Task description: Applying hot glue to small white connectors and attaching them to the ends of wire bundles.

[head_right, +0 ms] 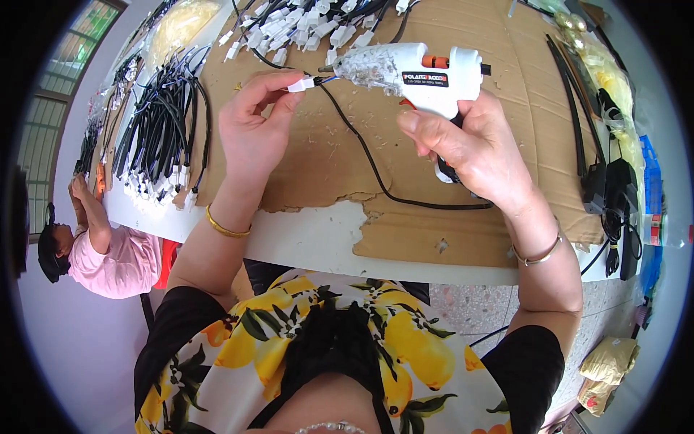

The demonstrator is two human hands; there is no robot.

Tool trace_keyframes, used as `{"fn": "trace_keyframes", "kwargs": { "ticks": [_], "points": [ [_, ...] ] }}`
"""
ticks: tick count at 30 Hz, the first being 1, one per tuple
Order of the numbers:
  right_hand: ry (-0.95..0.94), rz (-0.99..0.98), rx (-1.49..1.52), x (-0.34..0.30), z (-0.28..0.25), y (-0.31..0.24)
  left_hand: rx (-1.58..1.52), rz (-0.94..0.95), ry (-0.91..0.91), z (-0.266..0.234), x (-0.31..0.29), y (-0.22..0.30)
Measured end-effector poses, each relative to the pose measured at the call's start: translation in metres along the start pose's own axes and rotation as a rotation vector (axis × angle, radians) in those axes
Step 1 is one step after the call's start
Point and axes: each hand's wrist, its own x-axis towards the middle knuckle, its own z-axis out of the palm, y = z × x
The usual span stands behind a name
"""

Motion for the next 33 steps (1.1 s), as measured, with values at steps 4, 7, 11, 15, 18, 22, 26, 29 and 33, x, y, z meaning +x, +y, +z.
{"fn": "trace_keyframes", "kwargs": {
  "ticks": [4,7,11,15,18,22,26,29,33],
  "points": [
    [-0.027,0.020,-0.014,0.0000,0.0006,-0.0047,0.015,0.030,0.006,0.0004,0.0018,-0.0025],
    [-0.045,0.022,-0.018,0.0004,0.0010,-0.0031,-0.014,0.024,0.016,0.0008,0.0014,-0.0030],
    [-0.061,0.020,-0.018,0.0003,-0.0003,-0.0017,-0.015,0.010,0.006,0.0011,0.0010,-0.0023],
    [-0.068,0.007,-0.011,-0.0003,0.0013,-0.0052,-0.007,0.000,0.007,0.0013,0.0014,-0.0010],
    [-0.080,0.024,-0.011,-0.0006,0.0013,-0.0063,-0.008,-0.004,0.001,0.0008,0.0013,-0.0013],
    [-0.062,0.044,-0.026,-0.0006,0.0027,-0.0086,0.002,-0.014,-0.005,0.0002,0.0011,-0.0008],
    [-0.044,-0.015,0.020,-0.0005,0.0065,-0.0066,-0.011,-0.074,-0.025,-0.0004,-0.0007,-0.0028],
    [-0.046,-0.016,-0.048,0.0004,0.0018,-0.0057,-0.125,-0.190,-0.045,-0.0003,-0.0033,-0.0057],
    [0.018,-0.056,0.001,0.0017,-0.0025,-0.0009,-0.413,-0.476,-0.140,-0.0030,-0.0009,-0.0085]
  ]
}}
